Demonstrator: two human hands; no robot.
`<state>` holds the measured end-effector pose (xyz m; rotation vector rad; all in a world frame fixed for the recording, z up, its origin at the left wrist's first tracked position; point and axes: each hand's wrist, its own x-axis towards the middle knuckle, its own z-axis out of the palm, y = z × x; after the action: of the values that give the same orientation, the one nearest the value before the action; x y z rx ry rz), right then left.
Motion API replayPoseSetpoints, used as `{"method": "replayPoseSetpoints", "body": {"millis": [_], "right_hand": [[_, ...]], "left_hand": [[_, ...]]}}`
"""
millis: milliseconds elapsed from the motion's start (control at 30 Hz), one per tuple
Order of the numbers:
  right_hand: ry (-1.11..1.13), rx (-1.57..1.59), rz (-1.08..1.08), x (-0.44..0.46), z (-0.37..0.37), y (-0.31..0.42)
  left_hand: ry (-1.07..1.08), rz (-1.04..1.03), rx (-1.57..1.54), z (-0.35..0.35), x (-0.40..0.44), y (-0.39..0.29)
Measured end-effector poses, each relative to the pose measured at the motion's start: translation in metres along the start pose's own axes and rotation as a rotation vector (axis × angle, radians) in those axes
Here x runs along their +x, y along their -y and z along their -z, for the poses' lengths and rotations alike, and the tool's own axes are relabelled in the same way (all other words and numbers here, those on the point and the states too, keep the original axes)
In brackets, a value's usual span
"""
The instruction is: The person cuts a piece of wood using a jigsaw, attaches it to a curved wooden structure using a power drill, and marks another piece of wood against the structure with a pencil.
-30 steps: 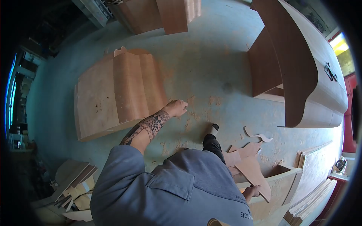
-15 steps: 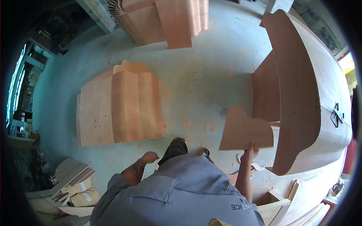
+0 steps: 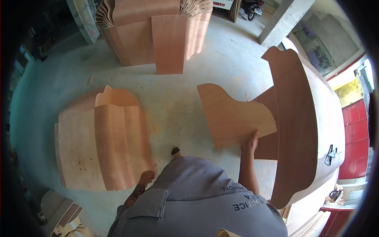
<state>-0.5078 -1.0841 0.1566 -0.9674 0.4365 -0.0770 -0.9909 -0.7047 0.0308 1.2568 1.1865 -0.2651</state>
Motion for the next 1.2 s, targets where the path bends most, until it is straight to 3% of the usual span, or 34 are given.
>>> {"method": "replayPoseSetpoints", "body": {"millis": [67, 300, 467, 533, 700, 767, 900, 1033, 1133, 1200], "right_hand": [[0.103, 0.042, -0.024, 0.021, -0.019, -0.014], [0.092, 0.155, -0.12, 0.036, -0.151, -0.035], [0.034, -0.184, -0.049, 0.088, -0.244, -0.078], [0.083, -0.253, -0.04, 0.112, -0.286, -0.096], [0.322, -0.336, 0.0, 0.155, -0.436, -0.178], [0.239, -0.329, 0.036, 0.166, -0.496, -0.226], [0.679, -0.397, -0.137, 0.146, -0.614, -0.293], [1.014, -0.354, -0.179, 0.123, -0.725, -0.373], [1.191, -0.523, -0.186, 0.085, -0.813, -0.414], [1.207, -0.624, -0.203, 0.034, -0.871, -0.412]], "left_hand": [[-0.051, -0.055, -0.078, 0.007, 0.028, -0.06], [-0.093, -0.339, 0.202, 0.042, 0.148, -0.199], [-0.037, -0.462, -0.008, 0.053, 0.182, -0.33], [-0.09, -0.648, -0.155, 0.055, 0.198, -0.386], [-0.448, -0.764, 0.081, 0.084, 0.17, -0.525], [-0.612, -1.046, 0.505, 0.096, 0.177, -0.551], [-0.461, -0.902, 0.473, 0.124, 0.206, -0.556], [-0.405, -0.521, 0.323, 0.163, 0.215, -0.552], [-0.383, -0.684, 0.208, 0.179, 0.233, -0.558], [-0.354, -0.549, 0.096, 0.195, 0.253, -0.556]]}}
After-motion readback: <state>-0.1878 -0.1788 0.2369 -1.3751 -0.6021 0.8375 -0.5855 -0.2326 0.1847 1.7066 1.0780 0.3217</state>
